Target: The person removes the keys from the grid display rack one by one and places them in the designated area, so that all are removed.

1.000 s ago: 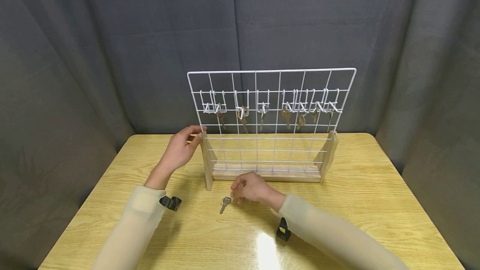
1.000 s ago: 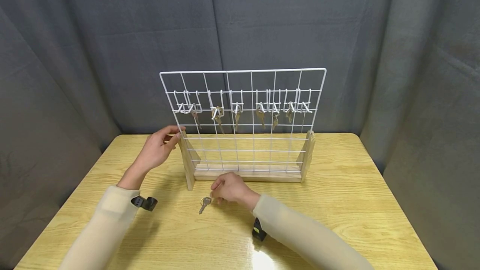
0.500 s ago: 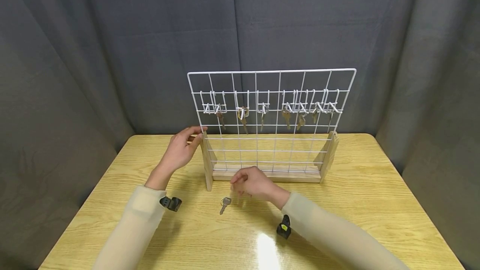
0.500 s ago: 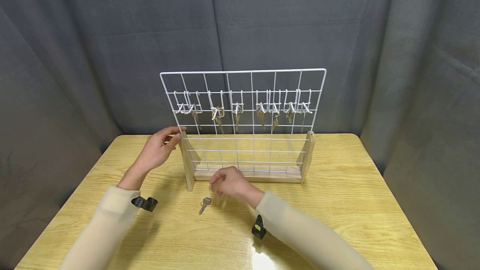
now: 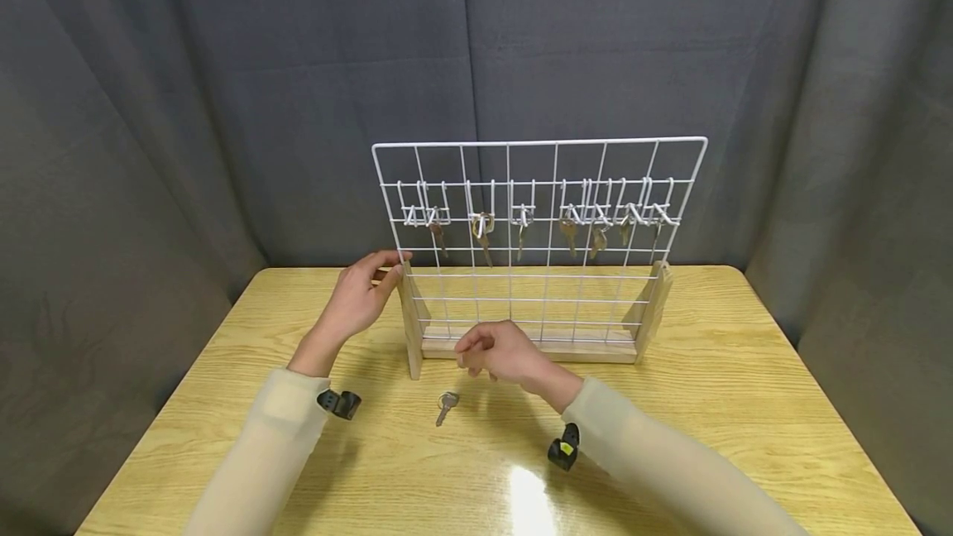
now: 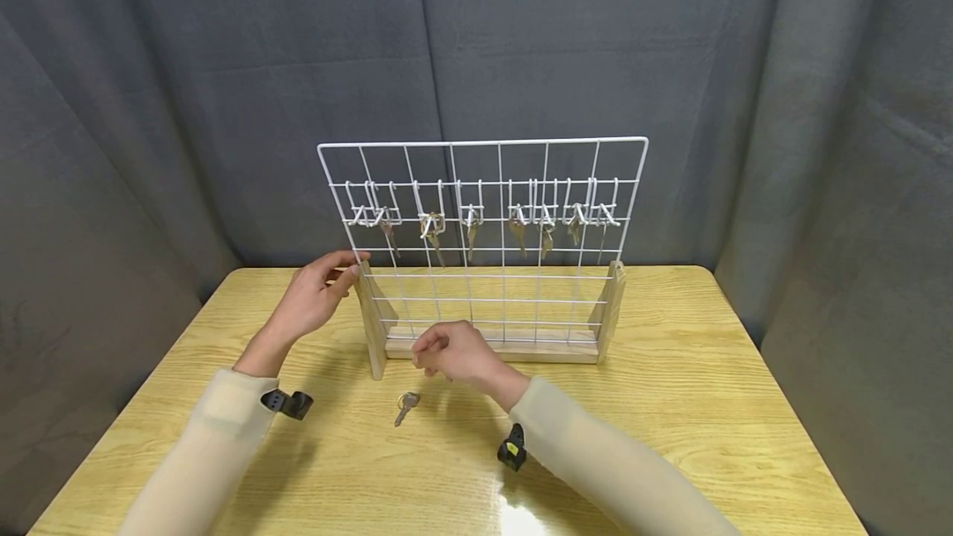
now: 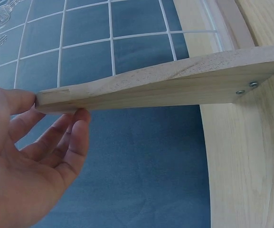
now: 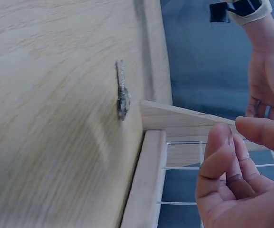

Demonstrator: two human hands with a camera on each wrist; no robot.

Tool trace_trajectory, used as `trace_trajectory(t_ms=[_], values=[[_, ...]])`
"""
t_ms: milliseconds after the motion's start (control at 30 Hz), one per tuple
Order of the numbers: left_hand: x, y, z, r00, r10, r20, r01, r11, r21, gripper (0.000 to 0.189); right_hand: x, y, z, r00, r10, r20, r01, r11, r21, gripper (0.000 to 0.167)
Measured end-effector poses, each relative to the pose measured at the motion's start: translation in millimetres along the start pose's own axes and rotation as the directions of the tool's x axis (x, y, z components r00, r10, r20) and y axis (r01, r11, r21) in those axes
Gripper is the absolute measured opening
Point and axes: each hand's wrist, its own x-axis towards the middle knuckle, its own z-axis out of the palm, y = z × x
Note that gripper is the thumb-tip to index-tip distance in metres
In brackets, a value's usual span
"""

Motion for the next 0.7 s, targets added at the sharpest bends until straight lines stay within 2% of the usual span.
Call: trace_trajectory(t_ms=[200,533,700], values=[[0.1,0.3,-0.3,1.000,0.004,-0.001,-0.004,1.000,-0.006,0.032,-3.5,-9.3,-4.0,0.999,-0.036,-0.014,0.037,0.999,0.006,0.012],[0.9,-1.3,0.9,1.000,-0.002,-0.006,0.002,1.000,-0.012,0.031,-6.5,-25.5,-8.2,0.994,-0.086,-0.066,0.089,0.994,0.058,0.020],[-0.1,-1.0,1.3,1.000,0.005,-0.007,-0.005,1.000,-0.008,0.032,-8.7,-36.1,-9.3,0.989,-0.118,-0.093,0.124,0.990,0.070,0.018]])
